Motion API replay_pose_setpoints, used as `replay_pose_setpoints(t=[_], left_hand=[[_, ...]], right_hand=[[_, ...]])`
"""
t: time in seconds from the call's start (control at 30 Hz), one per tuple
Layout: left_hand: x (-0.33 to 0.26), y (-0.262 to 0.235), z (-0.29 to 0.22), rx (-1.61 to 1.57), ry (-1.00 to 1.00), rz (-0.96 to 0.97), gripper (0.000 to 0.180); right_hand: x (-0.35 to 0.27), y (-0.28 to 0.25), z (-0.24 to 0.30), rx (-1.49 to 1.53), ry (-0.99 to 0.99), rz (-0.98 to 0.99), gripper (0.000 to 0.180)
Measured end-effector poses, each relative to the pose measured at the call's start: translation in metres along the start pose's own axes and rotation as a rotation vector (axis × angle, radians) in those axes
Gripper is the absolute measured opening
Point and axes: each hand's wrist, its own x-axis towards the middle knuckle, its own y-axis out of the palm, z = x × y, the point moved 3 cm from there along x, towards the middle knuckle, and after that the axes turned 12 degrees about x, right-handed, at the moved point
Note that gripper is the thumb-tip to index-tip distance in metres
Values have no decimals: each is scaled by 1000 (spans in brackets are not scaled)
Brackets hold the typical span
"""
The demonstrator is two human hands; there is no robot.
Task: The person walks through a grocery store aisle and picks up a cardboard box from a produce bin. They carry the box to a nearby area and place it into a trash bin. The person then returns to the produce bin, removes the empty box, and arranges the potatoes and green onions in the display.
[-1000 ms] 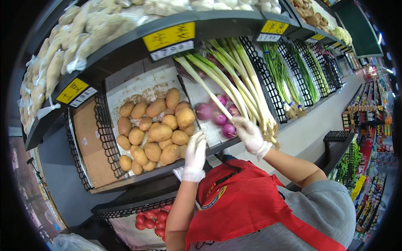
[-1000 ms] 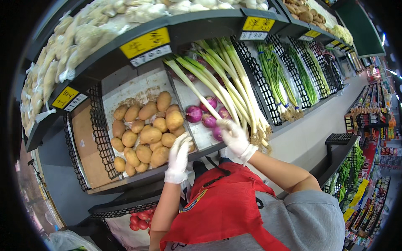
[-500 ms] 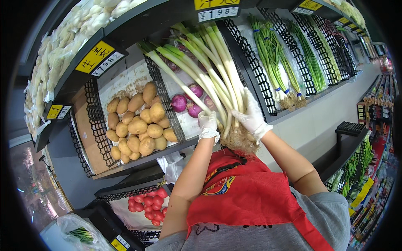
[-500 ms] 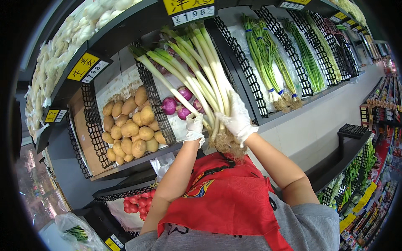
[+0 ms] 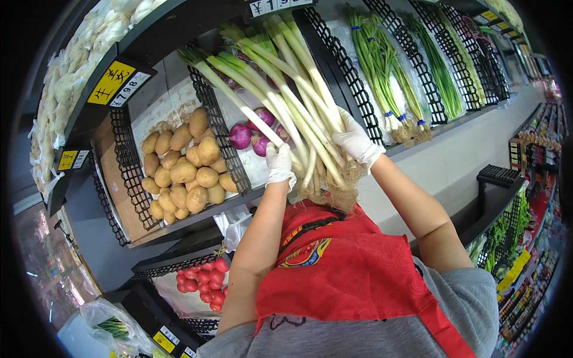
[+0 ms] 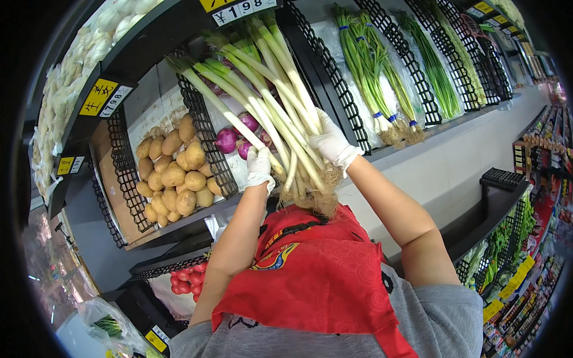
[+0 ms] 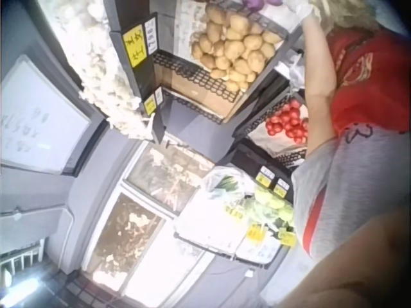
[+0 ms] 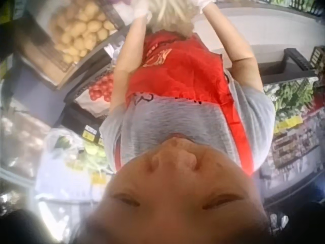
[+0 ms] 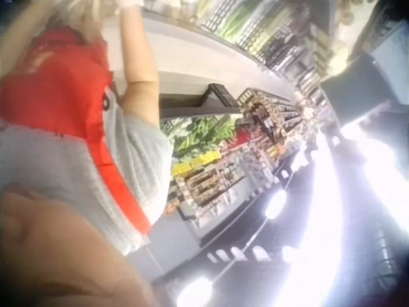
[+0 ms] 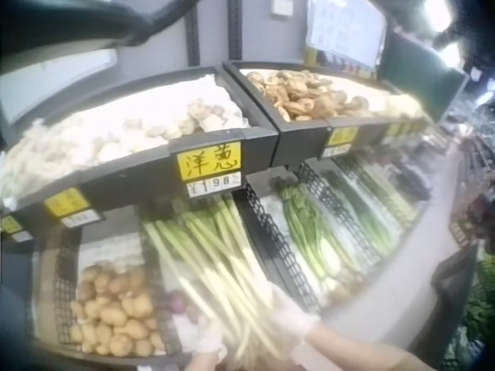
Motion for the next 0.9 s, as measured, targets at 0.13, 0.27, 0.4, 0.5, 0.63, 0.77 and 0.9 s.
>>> replay_pose_setpoints(t=[0.13,0.27,0.4,0.5,0.63,0.77,0.9], left_hand=[[0,21,-24,-296,10,159,23],[8,34,-12,-228,6,107,32],[9,33,-1,-257,-186,41,47],[-17,36,-42,-276,-291,156,63],[-22,30,-48,-239,-193,240,70],[-27,25,-48,-244,-335,258,70],[-16,20,-32,-297,-306,285,65]], right_hand=[[-4,-17,-15,-51,-49,-73,70],[-14,5,1,-129,137,-115,70],[5,0,-18,-30,86,-135,72],[15,-3,-15,-73,16,-191,66],[17,19,-11,8,101,-198,59],[8,34,-22,-113,-81,-83,77],[5,27,-17,-754,-144,-195,75]])
